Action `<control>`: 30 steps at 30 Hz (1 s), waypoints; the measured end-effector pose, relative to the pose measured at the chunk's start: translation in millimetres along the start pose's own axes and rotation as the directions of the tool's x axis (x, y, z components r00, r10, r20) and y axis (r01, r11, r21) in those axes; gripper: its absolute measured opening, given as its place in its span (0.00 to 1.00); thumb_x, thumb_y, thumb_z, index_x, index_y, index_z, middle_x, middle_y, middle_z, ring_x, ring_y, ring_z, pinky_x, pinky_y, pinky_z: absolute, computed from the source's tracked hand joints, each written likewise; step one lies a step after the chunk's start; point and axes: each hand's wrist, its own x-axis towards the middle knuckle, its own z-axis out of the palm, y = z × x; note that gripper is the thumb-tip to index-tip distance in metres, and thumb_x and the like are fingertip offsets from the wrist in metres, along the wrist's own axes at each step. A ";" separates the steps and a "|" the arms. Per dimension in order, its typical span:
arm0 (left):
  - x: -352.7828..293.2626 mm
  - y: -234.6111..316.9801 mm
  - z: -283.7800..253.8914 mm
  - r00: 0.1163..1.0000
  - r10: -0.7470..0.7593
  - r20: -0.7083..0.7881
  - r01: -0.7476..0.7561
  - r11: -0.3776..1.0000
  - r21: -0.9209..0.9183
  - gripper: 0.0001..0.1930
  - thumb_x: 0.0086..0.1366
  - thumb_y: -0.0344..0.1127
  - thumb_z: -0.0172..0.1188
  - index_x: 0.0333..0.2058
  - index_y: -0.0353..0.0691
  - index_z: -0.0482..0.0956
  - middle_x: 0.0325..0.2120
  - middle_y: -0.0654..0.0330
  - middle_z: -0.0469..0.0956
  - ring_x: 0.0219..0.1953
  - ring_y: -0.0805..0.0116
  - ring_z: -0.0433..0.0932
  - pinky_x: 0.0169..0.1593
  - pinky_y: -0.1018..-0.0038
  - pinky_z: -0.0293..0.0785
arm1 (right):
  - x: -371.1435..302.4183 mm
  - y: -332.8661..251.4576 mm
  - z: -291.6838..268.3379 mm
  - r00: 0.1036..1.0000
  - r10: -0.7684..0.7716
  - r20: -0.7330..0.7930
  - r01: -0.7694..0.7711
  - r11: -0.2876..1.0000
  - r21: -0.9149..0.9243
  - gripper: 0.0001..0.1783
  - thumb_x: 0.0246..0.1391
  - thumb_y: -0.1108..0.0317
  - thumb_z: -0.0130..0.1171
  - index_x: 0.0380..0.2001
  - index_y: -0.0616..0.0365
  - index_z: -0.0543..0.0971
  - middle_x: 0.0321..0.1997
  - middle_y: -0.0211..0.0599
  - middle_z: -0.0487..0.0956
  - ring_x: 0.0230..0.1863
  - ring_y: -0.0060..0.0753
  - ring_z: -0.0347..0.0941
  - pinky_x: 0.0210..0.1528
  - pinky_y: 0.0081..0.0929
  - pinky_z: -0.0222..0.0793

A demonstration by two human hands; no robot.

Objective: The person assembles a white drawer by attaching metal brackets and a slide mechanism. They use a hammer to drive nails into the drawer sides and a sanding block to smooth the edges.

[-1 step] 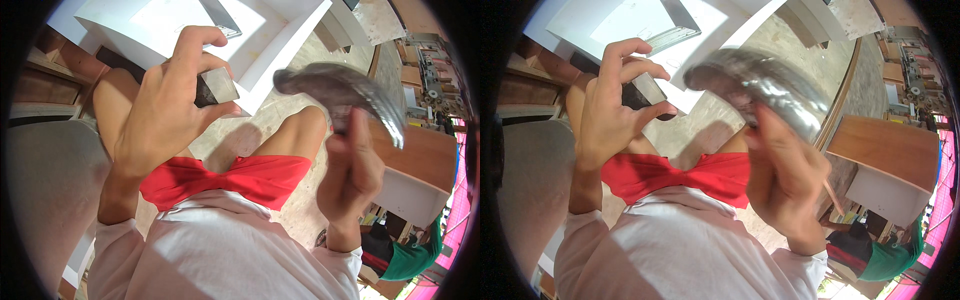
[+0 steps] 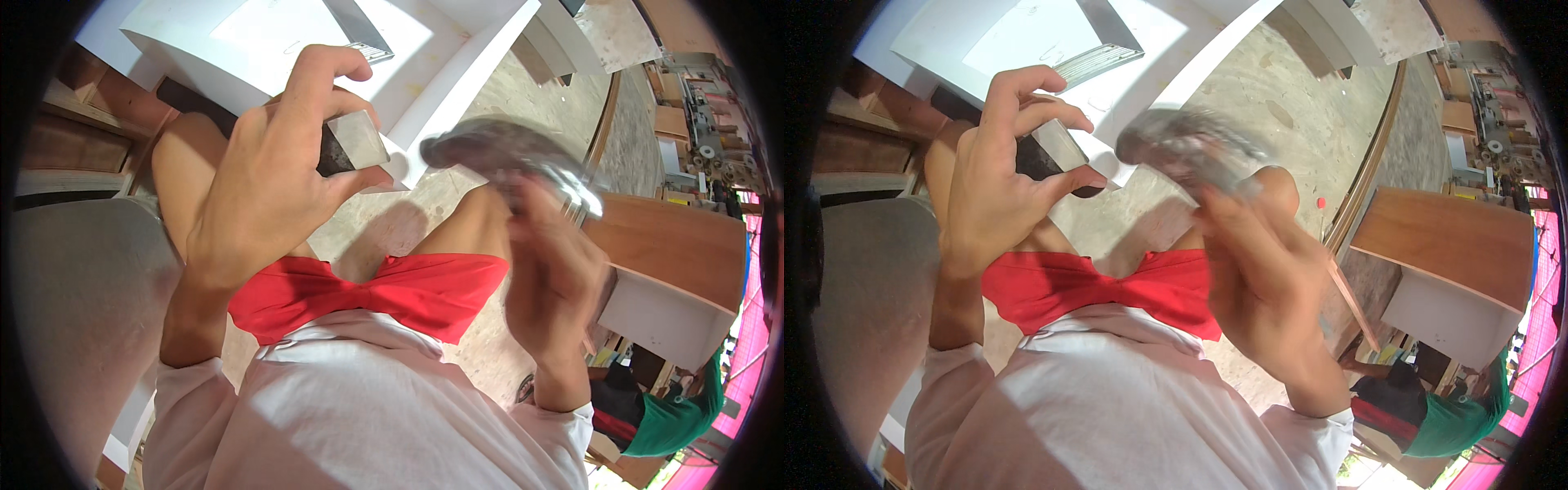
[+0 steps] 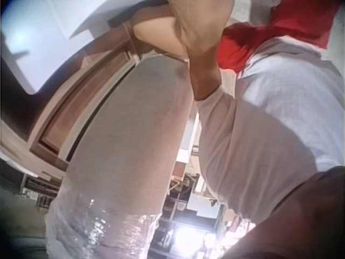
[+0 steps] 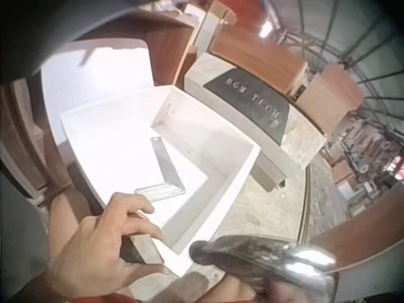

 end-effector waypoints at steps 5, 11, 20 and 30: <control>2.0 -2.4 1.8 1.000 0.005 0.013 -0.006 1.000 0.030 0.35 0.49 0.33 0.85 0.52 0.39 0.72 0.41 0.56 0.88 0.45 0.56 0.88 0.53 0.68 0.80 | 2.5 4.2 -10.0 0.998 -0.010 0.066 0.015 0.998 -0.069 0.20 0.69 0.79 0.59 0.62 0.71 0.80 0.41 0.49 0.88 0.37 0.29 0.83 0.43 0.24 0.76; 6.5 14.7 -1.4 0.991 0.127 0.046 -0.133 0.979 0.155 0.31 0.49 0.40 0.86 0.46 0.38 0.76 0.35 0.56 0.82 0.36 0.62 0.83 0.44 0.70 0.77 | 3.9 18.9 -1.8 0.999 -0.032 0.010 0.032 0.999 -0.041 0.19 0.67 0.81 0.60 0.60 0.69 0.81 0.45 0.54 0.88 0.38 0.33 0.84 0.43 0.26 0.77; 5.9 25.7 16.7 0.998 0.027 -0.060 -0.013 0.973 0.230 0.24 0.52 0.35 0.84 0.38 0.34 0.76 0.32 0.52 0.79 0.33 0.53 0.79 0.39 0.66 0.75 | 25.3 27.3 -4.1 0.999 0.003 0.039 -0.001 0.999 -0.037 0.21 0.68 0.80 0.60 0.63 0.67 0.81 0.52 0.55 0.88 0.47 0.34 0.87 0.49 0.23 0.78; 18.8 35.7 22.7 0.994 -0.092 -0.065 0.105 0.967 0.233 0.23 0.59 0.40 0.78 0.31 0.30 0.73 0.29 0.45 0.75 0.37 0.41 0.74 0.41 0.52 0.71 | 43.4 37.9 -7.7 0.994 0.009 0.113 -0.005 0.999 -0.036 0.22 0.67 0.81 0.60 0.63 0.63 0.81 0.50 0.54 0.89 0.44 0.35 0.88 0.48 0.21 0.77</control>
